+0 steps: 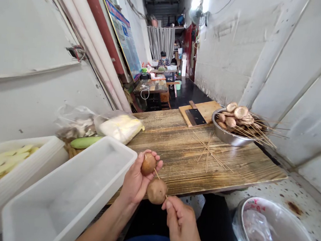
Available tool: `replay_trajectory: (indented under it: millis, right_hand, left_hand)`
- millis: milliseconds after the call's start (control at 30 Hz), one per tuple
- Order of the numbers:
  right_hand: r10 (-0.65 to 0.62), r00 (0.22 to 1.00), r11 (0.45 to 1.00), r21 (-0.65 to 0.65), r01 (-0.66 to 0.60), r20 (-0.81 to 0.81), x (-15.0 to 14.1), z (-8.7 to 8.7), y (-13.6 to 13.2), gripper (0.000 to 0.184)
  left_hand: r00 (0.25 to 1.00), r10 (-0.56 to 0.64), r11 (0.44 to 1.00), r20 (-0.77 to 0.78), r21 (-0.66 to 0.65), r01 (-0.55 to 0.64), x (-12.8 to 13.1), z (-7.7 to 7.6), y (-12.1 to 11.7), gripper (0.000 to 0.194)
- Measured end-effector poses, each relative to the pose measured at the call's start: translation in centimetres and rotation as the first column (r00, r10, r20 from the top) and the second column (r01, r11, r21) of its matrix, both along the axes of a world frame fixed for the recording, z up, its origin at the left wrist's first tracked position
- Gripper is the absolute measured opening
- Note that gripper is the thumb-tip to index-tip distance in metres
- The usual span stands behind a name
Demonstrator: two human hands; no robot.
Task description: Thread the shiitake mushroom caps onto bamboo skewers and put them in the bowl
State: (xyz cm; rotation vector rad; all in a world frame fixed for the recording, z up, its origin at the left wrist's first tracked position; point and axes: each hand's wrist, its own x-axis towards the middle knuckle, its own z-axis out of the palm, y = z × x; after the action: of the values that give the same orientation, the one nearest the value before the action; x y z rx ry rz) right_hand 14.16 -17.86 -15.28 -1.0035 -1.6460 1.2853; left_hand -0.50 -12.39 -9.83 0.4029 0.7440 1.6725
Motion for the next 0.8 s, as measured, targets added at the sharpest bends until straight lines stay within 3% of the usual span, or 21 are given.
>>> replay_trajectory:
  millis: [167,400,633,800]
  right_hand:
    - [-0.007,1.000,0.997,0.072,0.005,0.023,-0.1,-0.2,0.0,0.030]
    - [-0.006,0.998,0.994,0.106,-0.001,0.060,-0.2,0.4,-0.2,0.029]
    - [-0.028,0.999,0.996,0.085,0.024,0.043,-0.3,0.0,0.2,0.031]
    - [-0.047,0.999,0.996,0.070,0.046,0.005,-0.1,0.1,1.6,0.031]
  left_hand:
    - [0.999,-0.034,0.999,-0.018,-0.038,0.034,0.0,-0.1,-0.1,0.021]
    - [0.995,-0.088,0.996,-0.040,0.008,0.088,0.3,-0.4,-0.8,0.023]
    - [0.992,-0.122,0.992,0.022,-0.001,0.122,0.3,-0.4,-0.6,0.019]
    - [0.932,-0.289,0.952,0.220,-0.033,0.303,0.5,-1.4,-0.8,0.052]
